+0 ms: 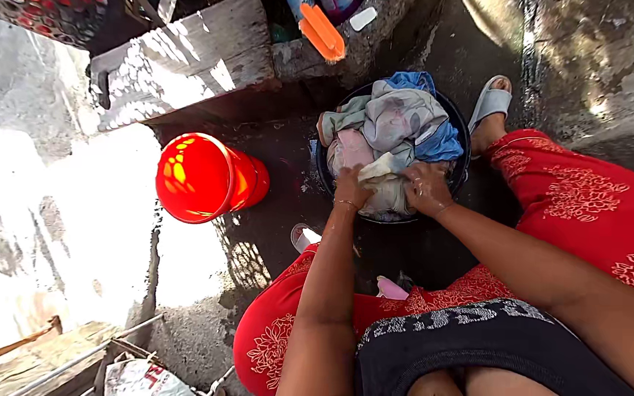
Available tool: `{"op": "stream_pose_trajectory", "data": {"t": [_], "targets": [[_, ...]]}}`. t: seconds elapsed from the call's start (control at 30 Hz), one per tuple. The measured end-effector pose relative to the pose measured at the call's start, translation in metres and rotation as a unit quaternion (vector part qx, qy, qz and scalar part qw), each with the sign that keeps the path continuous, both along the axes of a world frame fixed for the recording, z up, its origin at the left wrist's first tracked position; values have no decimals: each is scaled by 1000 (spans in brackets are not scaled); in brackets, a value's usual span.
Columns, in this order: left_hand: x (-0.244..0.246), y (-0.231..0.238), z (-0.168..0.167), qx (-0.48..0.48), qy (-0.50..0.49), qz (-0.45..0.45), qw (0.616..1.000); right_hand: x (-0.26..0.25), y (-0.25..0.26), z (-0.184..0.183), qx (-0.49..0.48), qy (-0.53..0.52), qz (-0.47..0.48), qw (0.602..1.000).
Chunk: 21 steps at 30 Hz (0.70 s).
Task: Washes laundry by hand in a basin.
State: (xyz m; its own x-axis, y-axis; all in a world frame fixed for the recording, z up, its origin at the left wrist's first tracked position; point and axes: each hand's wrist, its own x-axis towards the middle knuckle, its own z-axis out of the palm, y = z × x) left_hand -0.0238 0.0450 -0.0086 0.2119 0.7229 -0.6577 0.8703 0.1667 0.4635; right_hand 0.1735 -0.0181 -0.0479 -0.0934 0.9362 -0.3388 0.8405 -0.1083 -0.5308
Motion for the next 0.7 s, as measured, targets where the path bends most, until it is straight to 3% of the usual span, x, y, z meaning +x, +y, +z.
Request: {"op": "stream_pose_trajectory", "data": {"t": [0.1, 0.27, 0.4, 0.57, 0.7], "targets": [[2, -12, -73, -18, 20, -28, 999, -13, 14, -22, -194, 26, 63, 979], [8, -8, -107, -89, 110, -134, 981, -9, 37, -75, -296, -43, 116, 947], [23, -3, -128, -97, 128, -129, 979, -3, 37, -87, -390, -130, 174, 895], [36, -5, -127, -185, 141, -143, 962, -11, 42, -80, -460, -199, 181, 846], [32, 3, -101, -236, 120, -173, 949, -6, 49, -57, -440, -140, 190, 866]]}}
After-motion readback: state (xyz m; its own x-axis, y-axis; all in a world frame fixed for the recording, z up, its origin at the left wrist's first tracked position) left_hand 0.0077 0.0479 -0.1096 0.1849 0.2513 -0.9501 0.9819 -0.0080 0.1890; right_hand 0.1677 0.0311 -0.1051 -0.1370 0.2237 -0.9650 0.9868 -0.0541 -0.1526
